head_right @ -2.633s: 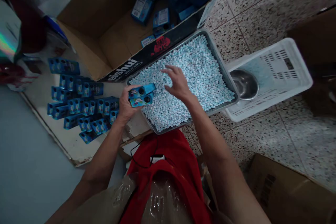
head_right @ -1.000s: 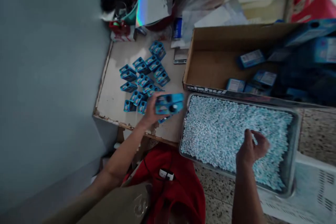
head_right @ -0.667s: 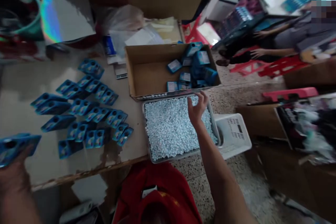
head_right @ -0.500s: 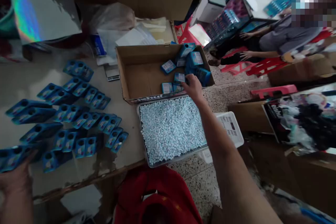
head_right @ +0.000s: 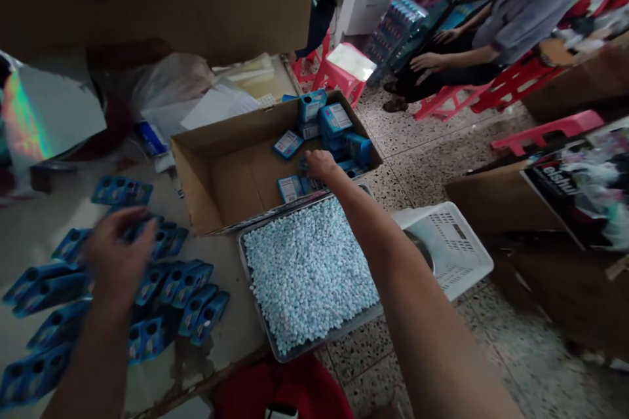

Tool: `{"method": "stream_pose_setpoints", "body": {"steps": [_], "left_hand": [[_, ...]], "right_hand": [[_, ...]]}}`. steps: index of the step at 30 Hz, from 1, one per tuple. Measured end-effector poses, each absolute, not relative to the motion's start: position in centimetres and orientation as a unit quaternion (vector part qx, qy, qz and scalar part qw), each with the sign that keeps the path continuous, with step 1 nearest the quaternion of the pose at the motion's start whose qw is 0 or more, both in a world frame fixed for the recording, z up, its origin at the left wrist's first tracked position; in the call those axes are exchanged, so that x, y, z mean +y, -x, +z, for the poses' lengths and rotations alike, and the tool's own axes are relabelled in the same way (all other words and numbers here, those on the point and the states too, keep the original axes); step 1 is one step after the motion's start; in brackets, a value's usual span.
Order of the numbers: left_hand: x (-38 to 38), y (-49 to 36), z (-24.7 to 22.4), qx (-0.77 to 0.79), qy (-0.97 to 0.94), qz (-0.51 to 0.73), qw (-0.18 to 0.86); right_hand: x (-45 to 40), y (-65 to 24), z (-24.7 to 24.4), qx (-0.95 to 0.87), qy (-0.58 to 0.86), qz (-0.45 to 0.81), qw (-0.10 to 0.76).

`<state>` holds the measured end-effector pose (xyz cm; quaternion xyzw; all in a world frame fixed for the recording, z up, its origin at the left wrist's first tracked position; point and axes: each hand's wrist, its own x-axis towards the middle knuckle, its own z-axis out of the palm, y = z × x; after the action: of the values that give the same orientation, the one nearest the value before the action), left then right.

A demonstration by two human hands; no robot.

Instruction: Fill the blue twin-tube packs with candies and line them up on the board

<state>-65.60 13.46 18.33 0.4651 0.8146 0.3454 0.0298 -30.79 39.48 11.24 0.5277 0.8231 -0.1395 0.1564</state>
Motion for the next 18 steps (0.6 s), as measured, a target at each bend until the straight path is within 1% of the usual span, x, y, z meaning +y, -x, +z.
{"method": "stream_pose_setpoints", "body": {"steps": [2, 3, 6, 8, 10, 11, 13, 14, 16, 18], "left_hand": [[24.0, 59.9, 15.9, 0.739, -0.580, 0.310, 0.143], [28.9, 56.8, 14.5, 0.711, -0.621, 0.275, 0.182], [40.0, 48.4, 9.4, 0.713, -0.624, 0.204, 0.244], [43.7, 45.2, 6.3, 0.731, -0.588, 0.203, 0.280], [45.1, 44.5, 4.4, 0.719, -0.565, 0.251, 0.318], [45.0, 44.9, 4.1, 0.701, -0.562, 0.280, 0.338], [43.6, 46.8, 4.8, 0.653, -0.572, 0.330, 0.372], [42.4, 47.9, 5.7, 0.625, -0.582, 0.351, 0.384], [38.9, 50.0, 8.3, 0.570, -0.595, 0.399, 0.403], [34.4, 51.2, 11.1, 0.527, -0.566, 0.462, 0.434]], "right_hand": [[39.1, 30.9, 12.8, 0.826, -0.535, -0.130, 0.121], [38.5, 30.8, 13.8, 0.823, -0.547, -0.126, 0.087], [34.6, 28.9, 16.8, 0.777, -0.612, -0.126, -0.070], [30.3, 26.6, 18.4, 0.722, -0.655, -0.141, -0.171], [25.3, 24.1, 19.5, 0.657, -0.684, -0.169, -0.267], [22.9, 22.8, 19.8, 0.620, -0.691, -0.203, -0.311], [18.8, 20.8, 20.2, 0.515, -0.695, -0.276, -0.419], [17.3, 20.1, 20.2, 0.465, -0.690, -0.310, -0.460], [15.8, 19.5, 20.2, 0.404, -0.680, -0.357, -0.497], [15.8, 19.7, 20.4, 0.418, -0.683, -0.362, -0.477]]}}
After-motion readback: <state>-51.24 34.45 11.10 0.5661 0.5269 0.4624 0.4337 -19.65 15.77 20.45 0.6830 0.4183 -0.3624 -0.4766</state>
